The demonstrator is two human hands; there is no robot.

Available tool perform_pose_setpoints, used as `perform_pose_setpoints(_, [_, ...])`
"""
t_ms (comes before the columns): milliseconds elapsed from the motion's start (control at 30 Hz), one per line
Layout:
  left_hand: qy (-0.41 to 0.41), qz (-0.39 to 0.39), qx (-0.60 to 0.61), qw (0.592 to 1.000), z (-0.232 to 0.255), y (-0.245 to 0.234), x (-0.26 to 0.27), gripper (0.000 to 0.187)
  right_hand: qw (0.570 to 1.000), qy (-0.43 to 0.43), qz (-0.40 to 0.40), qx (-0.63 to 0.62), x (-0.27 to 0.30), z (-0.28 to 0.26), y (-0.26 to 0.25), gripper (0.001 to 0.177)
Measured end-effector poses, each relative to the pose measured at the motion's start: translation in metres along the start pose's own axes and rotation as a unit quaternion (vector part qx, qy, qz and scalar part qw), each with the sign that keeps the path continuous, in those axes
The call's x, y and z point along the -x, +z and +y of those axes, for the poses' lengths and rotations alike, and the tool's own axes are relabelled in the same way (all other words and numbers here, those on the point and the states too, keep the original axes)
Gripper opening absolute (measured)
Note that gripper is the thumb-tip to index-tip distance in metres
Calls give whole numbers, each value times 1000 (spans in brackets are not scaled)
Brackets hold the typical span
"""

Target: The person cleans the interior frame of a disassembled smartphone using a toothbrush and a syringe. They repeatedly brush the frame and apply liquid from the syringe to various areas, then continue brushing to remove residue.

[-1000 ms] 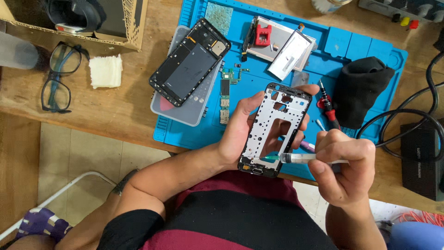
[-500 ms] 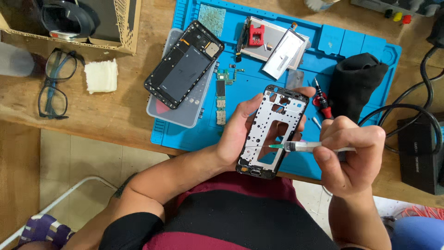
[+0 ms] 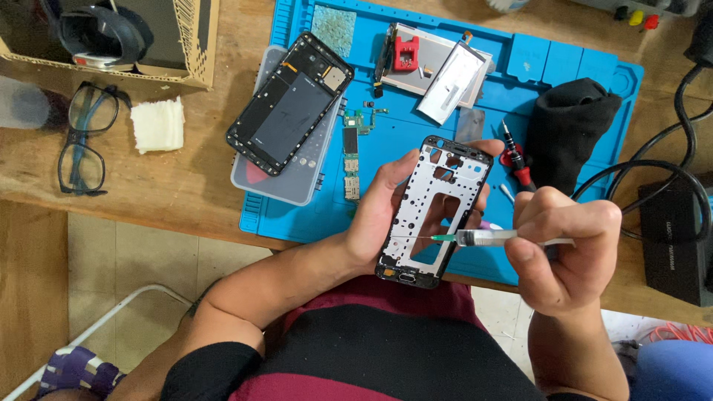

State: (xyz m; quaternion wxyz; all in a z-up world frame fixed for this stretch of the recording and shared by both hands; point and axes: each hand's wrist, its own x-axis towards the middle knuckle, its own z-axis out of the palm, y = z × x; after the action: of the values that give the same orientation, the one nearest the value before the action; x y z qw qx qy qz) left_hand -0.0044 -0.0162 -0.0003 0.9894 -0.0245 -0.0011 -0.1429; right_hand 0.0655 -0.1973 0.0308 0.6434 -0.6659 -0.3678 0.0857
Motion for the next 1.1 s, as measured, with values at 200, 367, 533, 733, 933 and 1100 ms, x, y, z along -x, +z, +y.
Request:
perform_pose_setpoints(200, [5, 11, -17, 1000, -1, -1, -1, 71, 1000, 8, 14, 3, -2, 1, 3, 35])
perform_pose_setpoints(367, [-16, 11, -12, 1000, -1, -2, -2, 73, 997, -44, 59, 8, 0, 5, -2, 27])
perform_pose_setpoints(533, [-25, 14, 1, 1000, -2, -4, -2, 73, 999, -10, 38, 7, -4, 2, -1, 35])
perform_pose_setpoints(733, [-21, 18, -41, 999, -2, -1, -1, 75, 999, -22, 31, 20, -11, -4, -6, 33])
perform_pose_setpoints(933, [-23, 29, -92, 995, -5, -1, -1, 75, 997, -38, 58, 30, -11, 6, -9, 31])
perform_pose_setpoints(1100, [-40, 17, -102, 994, -3, 1, -1, 75, 997, -32, 65, 38, -14, 0, -15, 30])
